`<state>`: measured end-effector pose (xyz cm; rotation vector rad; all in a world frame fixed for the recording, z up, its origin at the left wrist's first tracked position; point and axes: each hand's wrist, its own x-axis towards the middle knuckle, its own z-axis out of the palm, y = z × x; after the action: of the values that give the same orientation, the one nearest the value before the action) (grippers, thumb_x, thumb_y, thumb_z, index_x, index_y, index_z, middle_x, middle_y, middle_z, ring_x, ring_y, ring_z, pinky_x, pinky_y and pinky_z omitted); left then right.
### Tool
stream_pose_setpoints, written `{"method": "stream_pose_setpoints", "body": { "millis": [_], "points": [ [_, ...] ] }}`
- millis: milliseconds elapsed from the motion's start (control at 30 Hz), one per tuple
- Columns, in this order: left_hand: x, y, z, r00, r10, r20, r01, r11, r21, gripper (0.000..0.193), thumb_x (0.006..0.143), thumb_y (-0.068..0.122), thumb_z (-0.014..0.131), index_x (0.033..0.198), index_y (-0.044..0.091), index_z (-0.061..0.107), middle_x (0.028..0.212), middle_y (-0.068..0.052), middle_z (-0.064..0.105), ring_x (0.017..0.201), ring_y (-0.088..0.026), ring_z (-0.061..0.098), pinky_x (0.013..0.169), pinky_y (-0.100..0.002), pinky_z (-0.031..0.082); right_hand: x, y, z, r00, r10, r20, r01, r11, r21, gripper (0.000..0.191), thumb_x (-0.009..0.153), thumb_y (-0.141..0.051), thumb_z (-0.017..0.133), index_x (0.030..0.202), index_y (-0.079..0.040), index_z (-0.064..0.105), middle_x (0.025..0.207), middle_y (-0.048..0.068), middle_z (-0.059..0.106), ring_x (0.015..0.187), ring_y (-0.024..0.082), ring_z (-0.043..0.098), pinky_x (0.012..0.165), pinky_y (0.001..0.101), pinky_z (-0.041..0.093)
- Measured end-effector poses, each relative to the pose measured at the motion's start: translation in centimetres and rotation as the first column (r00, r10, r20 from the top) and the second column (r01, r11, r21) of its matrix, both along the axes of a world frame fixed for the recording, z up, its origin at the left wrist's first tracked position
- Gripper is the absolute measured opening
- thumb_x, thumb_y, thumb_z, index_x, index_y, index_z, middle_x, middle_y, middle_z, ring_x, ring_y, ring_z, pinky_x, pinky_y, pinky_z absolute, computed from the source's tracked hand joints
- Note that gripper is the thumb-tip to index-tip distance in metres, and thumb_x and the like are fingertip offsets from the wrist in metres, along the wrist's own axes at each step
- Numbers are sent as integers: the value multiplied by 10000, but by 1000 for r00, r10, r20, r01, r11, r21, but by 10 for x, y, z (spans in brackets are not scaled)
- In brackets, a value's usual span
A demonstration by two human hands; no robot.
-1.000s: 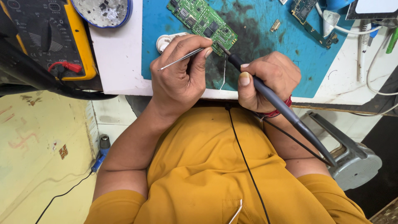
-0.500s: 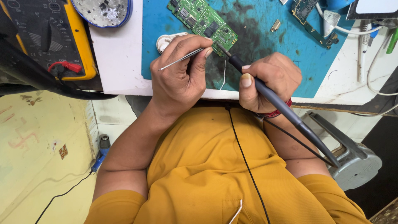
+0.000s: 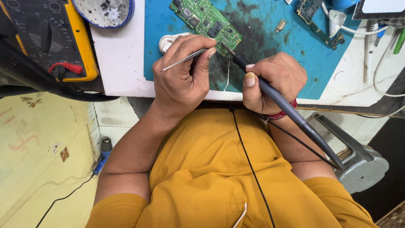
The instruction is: The person repairs a green circuit board on a workbench. They use a hot air gun to heat components on the board, hold the board with tweezers, dip a tool into a small container of flux, and solder components onto the board with a soldering iron while steadying the board by hand.
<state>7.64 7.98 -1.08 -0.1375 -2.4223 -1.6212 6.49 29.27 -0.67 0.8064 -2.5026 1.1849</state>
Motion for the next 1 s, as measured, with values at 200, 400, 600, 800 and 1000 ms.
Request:
{"method": "stream_pose_setpoints", "body": {
  "millis": [200,400,600,800,1000],
  "points": [
    [0,0,0,1000,-1,1,1,1000,5,110,1076,32,716,1166,67,663,1124,-74,723,951,-183,765,785,-255,631,0,-1,2,1000,8,6,-8,1000,-5,130,1045,-132,681,1016,-37,598,817,81,660,695,249,642,613,340,512],
    [0,0,0,1000,-1,3,1,1000,1,107,1079,36,715,1168,64,662,1124,-72,723,947,-179,765,786,-255,631,0,0,4,1000,17,14,-17,1000,-2,127,1047,-122,677,1014,-38,588,834,77,677,717,249,645,615,337,511],
    [-1,0,0,1000,-5,0,5,1000,6,106,1081,35,711,1169,65,661,1125,-74,725,957,-182,769,796,-257,636,0,1,4,1000,20,16,-20,1000,5,125,1050,-115,674,1018,-38,582,844,76,687,726,248,649,621,337,515],
    [0,1,0,1000,-6,-7,6,1000,-4,109,1083,34,712,1172,66,659,1128,-72,724,976,-188,765,813,-264,634,0,3,5,999,30,29,-30,1000,-6,131,1061,-118,673,1024,-40,575,852,73,687,703,240,653,626,335,514],
    [-1,0,0,1000,-5,-8,5,1000,-2,111,1079,31,713,1170,66,661,1127,-73,724,973,-187,766,809,-261,635,0,1,3,1000,10,11,-10,1000,6,128,1044,-121,679,1010,-39,585,825,81,668,711,251,638,613,338,505]
  ]
}}
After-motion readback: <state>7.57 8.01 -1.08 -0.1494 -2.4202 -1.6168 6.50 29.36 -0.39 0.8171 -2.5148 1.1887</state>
